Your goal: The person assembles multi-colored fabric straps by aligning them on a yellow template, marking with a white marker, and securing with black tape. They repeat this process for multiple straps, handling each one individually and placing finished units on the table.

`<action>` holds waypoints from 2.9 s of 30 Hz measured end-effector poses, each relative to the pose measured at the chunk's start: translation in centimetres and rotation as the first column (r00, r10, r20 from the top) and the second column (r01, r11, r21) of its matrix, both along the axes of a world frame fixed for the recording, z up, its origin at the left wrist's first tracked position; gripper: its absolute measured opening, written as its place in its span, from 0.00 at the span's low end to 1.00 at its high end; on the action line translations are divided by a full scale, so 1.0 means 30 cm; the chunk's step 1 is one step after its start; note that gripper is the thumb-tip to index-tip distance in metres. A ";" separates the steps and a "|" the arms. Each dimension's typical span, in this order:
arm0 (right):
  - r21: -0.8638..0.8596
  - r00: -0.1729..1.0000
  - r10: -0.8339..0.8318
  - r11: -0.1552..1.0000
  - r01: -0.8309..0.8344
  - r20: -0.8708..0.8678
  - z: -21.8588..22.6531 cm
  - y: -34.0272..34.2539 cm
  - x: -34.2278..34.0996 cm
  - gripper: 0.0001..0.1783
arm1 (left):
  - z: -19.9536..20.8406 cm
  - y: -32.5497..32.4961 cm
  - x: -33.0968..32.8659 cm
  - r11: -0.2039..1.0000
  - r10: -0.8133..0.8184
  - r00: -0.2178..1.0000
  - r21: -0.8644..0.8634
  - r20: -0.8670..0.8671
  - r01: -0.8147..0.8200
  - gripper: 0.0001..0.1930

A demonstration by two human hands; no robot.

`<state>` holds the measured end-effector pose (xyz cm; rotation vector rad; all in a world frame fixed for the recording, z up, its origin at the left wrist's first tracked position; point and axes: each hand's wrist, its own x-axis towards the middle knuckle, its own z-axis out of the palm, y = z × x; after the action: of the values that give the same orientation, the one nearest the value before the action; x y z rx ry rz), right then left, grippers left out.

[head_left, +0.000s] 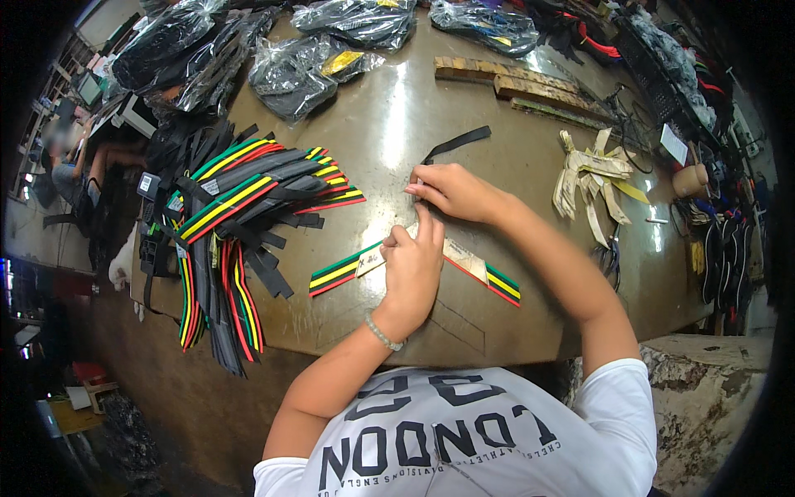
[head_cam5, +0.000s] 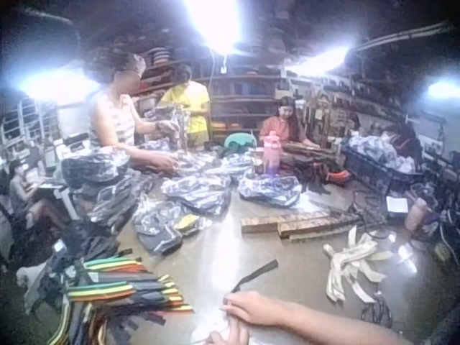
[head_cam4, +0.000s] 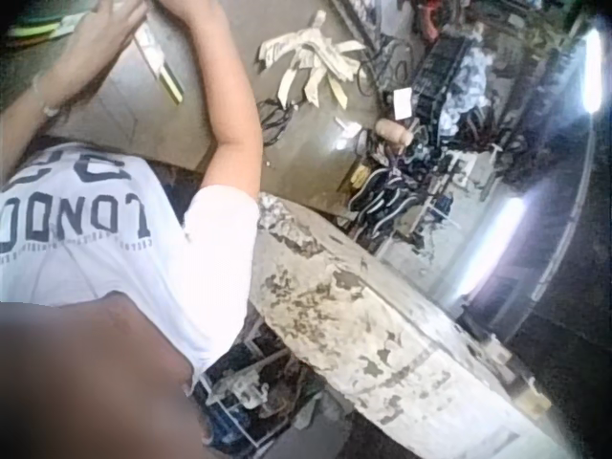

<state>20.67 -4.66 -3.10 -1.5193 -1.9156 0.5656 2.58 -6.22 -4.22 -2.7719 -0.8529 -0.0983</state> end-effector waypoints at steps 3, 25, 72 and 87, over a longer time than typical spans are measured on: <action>-0.010 0.997 0.070 0.997 -0.070 -0.024 0.003 0.003 0.006 0.14 | 0.002 -0.002 0.000 1.000 0.002 1.000 0.021 -0.016 -0.002 0.21; -0.230 0.747 -0.249 0.964 0.132 -0.616 0.028 -0.025 -0.034 0.14 | -0.033 -0.017 0.008 0.986 0.033 0.997 0.166 -0.068 -0.021 0.23; 0.125 0.794 -0.448 0.890 0.437 0.410 0.005 -0.340 -0.217 0.34 | -0.031 0.144 -0.165 0.890 0.072 0.820 -0.407 0.569 0.204 0.21; 0.161 0.706 -0.698 0.715 0.680 0.117 -0.046 -0.377 -0.195 0.19 | 0.144 0.269 -0.122 0.843 -0.266 0.799 -0.272 0.540 0.464 0.20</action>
<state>14.81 -15.98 -4.47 -2.0959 -1.2828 -0.0147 -1.08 1.84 0.09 -3.3347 -0.4211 -0.8135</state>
